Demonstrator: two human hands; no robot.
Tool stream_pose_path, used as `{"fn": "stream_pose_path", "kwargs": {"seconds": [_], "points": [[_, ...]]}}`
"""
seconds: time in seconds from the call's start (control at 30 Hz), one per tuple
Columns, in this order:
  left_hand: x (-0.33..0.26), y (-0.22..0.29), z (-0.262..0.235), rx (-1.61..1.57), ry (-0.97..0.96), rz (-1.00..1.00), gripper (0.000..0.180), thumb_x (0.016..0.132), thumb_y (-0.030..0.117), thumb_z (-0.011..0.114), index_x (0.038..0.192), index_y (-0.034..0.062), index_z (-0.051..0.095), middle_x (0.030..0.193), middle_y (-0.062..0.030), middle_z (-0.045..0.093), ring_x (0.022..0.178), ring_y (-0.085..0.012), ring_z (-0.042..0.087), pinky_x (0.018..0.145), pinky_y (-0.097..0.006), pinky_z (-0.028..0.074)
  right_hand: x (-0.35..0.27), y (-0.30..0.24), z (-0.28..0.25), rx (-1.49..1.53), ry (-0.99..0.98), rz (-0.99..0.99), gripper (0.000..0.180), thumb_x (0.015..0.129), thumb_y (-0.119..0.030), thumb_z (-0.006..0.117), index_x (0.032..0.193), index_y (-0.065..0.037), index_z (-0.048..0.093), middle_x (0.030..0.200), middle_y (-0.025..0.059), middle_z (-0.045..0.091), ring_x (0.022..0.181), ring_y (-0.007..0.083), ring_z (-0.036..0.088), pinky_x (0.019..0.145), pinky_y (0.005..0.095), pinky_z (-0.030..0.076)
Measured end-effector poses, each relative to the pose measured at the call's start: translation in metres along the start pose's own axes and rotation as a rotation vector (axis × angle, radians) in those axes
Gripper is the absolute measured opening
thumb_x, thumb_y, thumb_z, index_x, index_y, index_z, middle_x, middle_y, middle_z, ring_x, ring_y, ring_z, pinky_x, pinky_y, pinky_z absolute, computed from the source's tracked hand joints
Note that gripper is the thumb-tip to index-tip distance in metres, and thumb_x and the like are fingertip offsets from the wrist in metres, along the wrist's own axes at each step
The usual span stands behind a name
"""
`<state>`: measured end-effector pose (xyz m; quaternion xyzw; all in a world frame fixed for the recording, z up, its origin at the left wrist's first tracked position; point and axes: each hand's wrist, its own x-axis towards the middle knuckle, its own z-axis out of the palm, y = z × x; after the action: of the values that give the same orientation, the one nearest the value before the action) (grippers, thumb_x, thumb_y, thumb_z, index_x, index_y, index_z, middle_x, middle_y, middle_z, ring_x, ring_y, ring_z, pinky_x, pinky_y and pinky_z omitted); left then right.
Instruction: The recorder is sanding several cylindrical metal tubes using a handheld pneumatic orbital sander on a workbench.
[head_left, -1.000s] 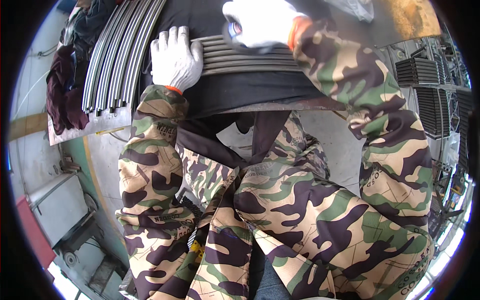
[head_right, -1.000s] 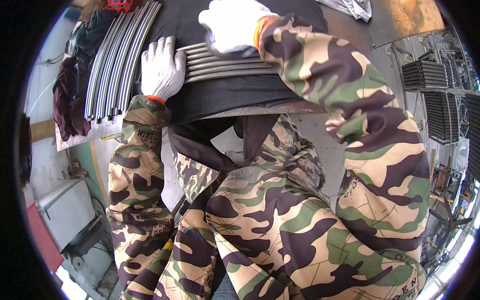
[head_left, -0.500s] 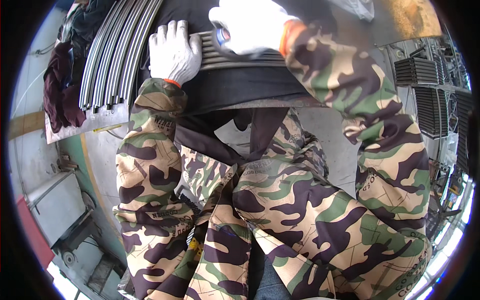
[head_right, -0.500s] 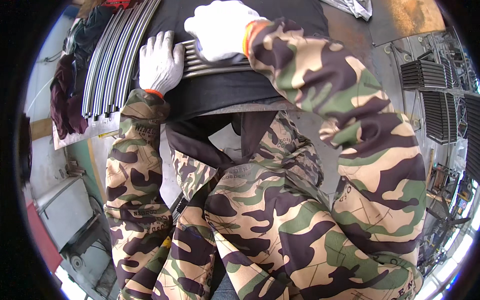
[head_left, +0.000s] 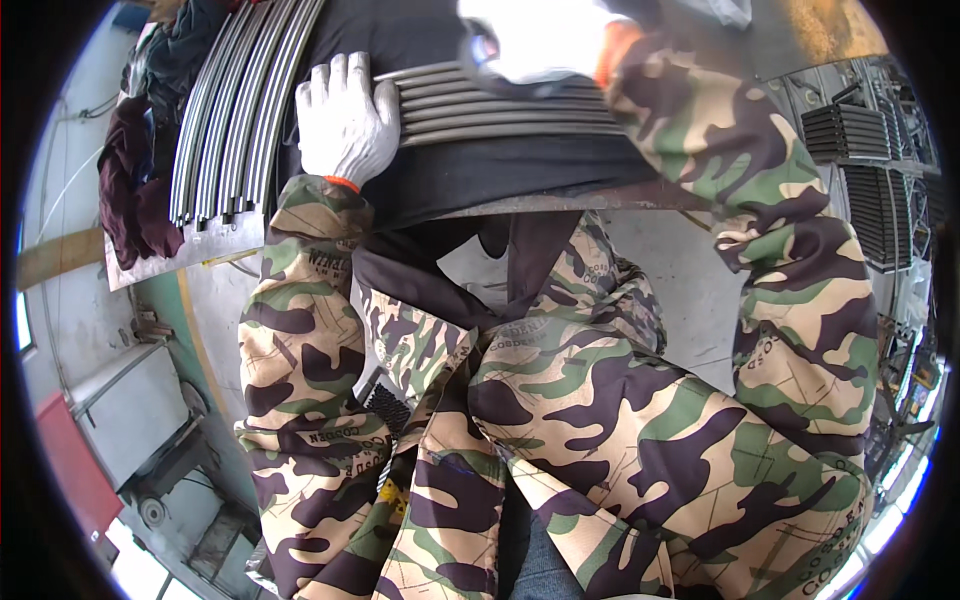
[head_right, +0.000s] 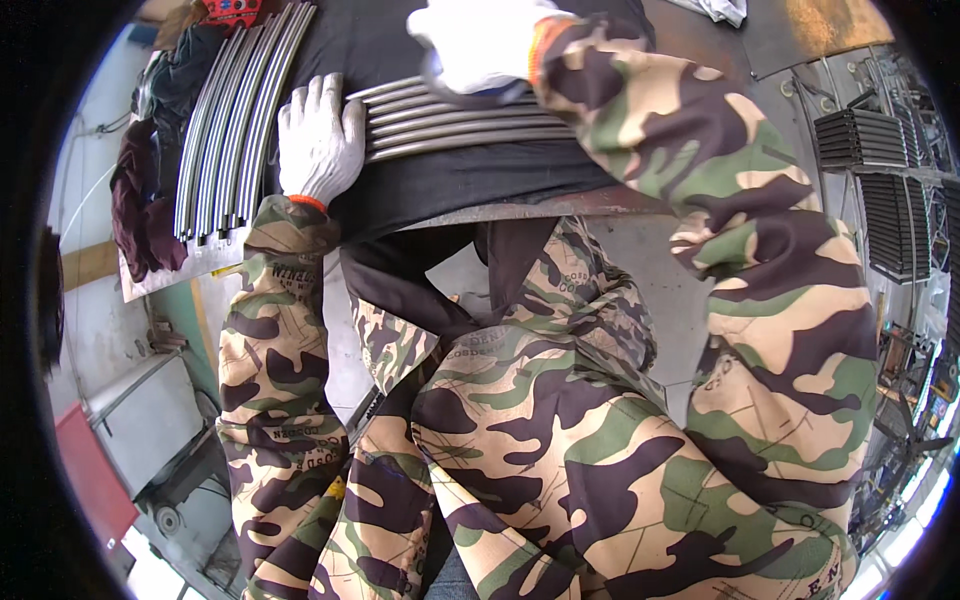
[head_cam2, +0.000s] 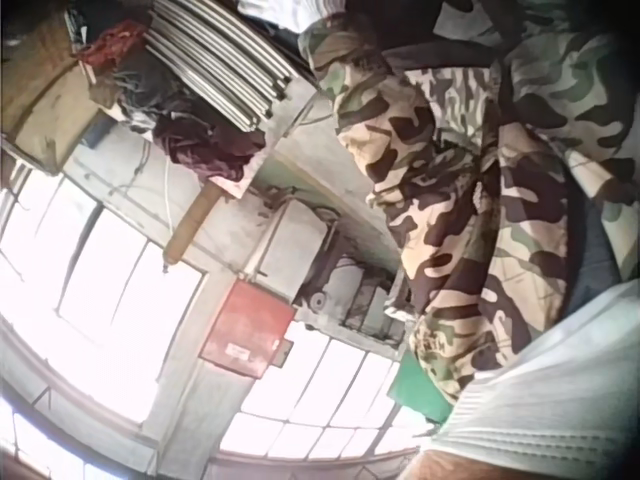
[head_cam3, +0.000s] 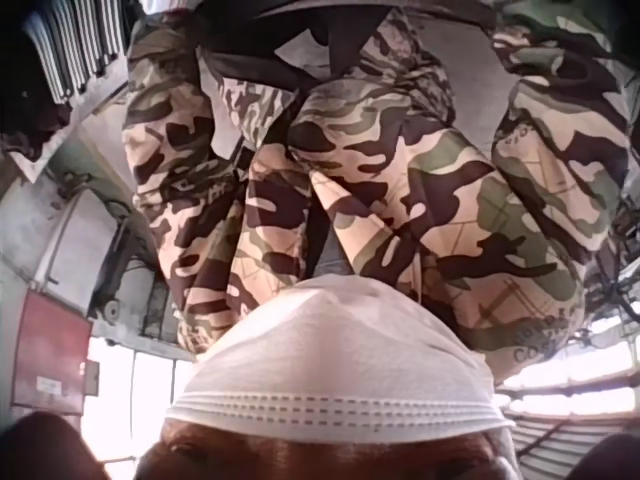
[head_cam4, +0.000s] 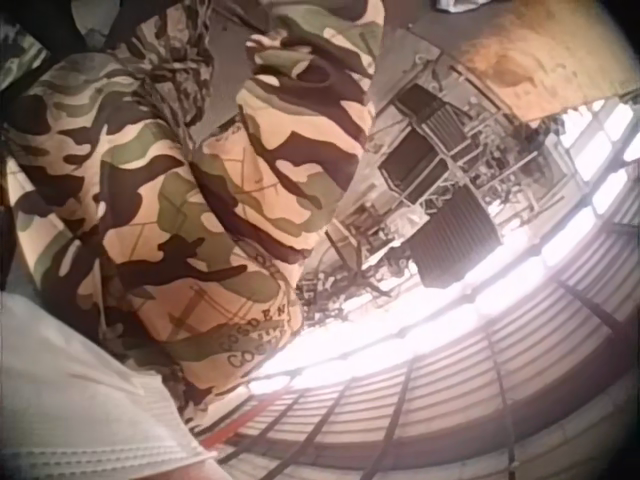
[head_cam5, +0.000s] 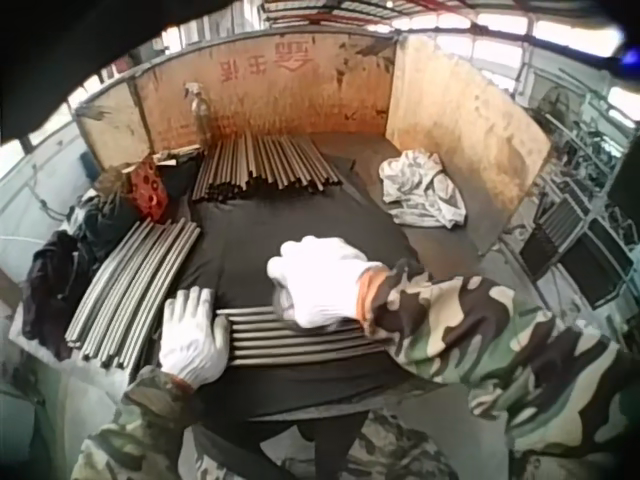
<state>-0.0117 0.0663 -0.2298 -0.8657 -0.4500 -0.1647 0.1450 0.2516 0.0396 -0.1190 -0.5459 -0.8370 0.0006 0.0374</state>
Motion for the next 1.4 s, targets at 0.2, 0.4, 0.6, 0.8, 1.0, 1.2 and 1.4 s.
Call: {"fn": "stream_pose_path", "kwargs": {"seconds": [0.2, 0.4, 0.6, 0.8, 1.0, 1.2, 1.4], "points": [[-0.011, 0.003, -0.005, -0.009, -0.016, -0.019, 0.052, 0.103, 0.030, 0.057, 0.142, -0.0035, 0.060, 0.144, -0.0260, 0.062, 0.131, -0.0430, 0.057, 0.114, -0.055, 0.040, -0.030, 0.023, -0.009, 0.007, -0.043, 0.040, 0.030, 0.089, -0.031, 0.066, 0.103, -0.006, 0.073, 0.103, 0.0218, 0.071, 0.099, 0.0427, 0.071, 0.087, 0.0522, 0.059], [-0.026, 0.004, -0.009, 0.039, 0.082, 0.026, 0.050, 0.099, 0.029, 0.060, 0.137, -0.0029, 0.062, 0.139, -0.0244, 0.063, 0.130, -0.0426, 0.057, 0.113, -0.056, 0.040, -0.036, 0.028, -0.006, -0.024, -0.021, 0.003, 0.028, 0.088, -0.031, 0.068, 0.102, -0.007, 0.072, 0.103, 0.0214, 0.071, 0.098, 0.0424, 0.070, 0.086, 0.0517, 0.059], [-0.024, 0.007, -0.006, 0.011, 0.085, 0.048, 0.050, 0.099, 0.028, 0.059, 0.138, -0.0035, 0.062, 0.139, -0.0248, 0.062, 0.129, -0.0424, 0.056, 0.112, -0.056, 0.041, -0.040, 0.026, -0.008, -0.019, -0.060, 0.010, 0.027, 0.089, -0.029, 0.067, 0.104, -0.007, 0.071, 0.104, 0.0214, 0.070, 0.098, 0.0420, 0.070, 0.086, 0.0520, 0.058], [-0.021, -0.003, -0.004, 0.031, 0.103, 0.045, 0.049, 0.099, 0.028, 0.060, 0.137, -0.0034, 0.063, 0.137, -0.0240, 0.064, 0.127, -0.0423, 0.057, 0.111, -0.055, 0.041, -0.047, 0.023, -0.007, 0.024, -0.029, -0.051, 0.028, 0.088, -0.029, 0.069, 0.104, -0.006, 0.071, 0.103, 0.0209, 0.070, 0.098, 0.0419, 0.070, 0.086, 0.0516, 0.058], [-0.017, -0.001, -0.003, 0.024, 0.100, 0.039, 0.047, 0.098, 0.028, 0.060, 0.134, -0.0025, 0.065, 0.135, -0.0220, 0.065, 0.124, -0.0403, 0.059, 0.109, -0.053, 0.043, -0.047, 0.030, -0.011, -0.019, -0.089, 0.033, 0.024, 0.089, -0.027, 0.069, 0.102, -0.007, 0.072, 0.102, 0.0204, 0.070, 0.097, 0.0413, 0.070, 0.085, 0.0508, 0.058], [-0.017, 0.003, -0.003, 0.043, 0.129, 0.050, 0.048, 0.098, 0.027, 0.061, 0.136, -0.0021, 0.063, 0.135, -0.0221, 0.065, 0.125, -0.0403, 0.059, 0.109, -0.054, 0.043, -0.051, 0.032, -0.008, -0.003, 0.003, 0.009, 0.022, 0.088, -0.027, 0.069, 0.099, -0.007, 0.071, 0.098, 0.0195, 0.069, 0.094, 0.0409, 0.070, 0.081, 0.0508, 0.059], [-0.021, 0.001, -0.007, 0.032, 0.109, 0.038, 0.048, 0.097, 0.027, 0.061, 0.136, -0.0021, 0.063, 0.136, -0.0233, 0.065, 0.124, -0.0411, 0.059, 0.109, -0.055, 0.043, -0.042, 0.012, -0.004, 0.027, -0.012, -0.050, 0.027, 0.087, -0.029, 0.070, 0.103, -0.007, 0.072, 0.102, 0.0208, 0.070, 0.097, 0.0414, 0.071, 0.085, 0.0511, 0.059]]}}
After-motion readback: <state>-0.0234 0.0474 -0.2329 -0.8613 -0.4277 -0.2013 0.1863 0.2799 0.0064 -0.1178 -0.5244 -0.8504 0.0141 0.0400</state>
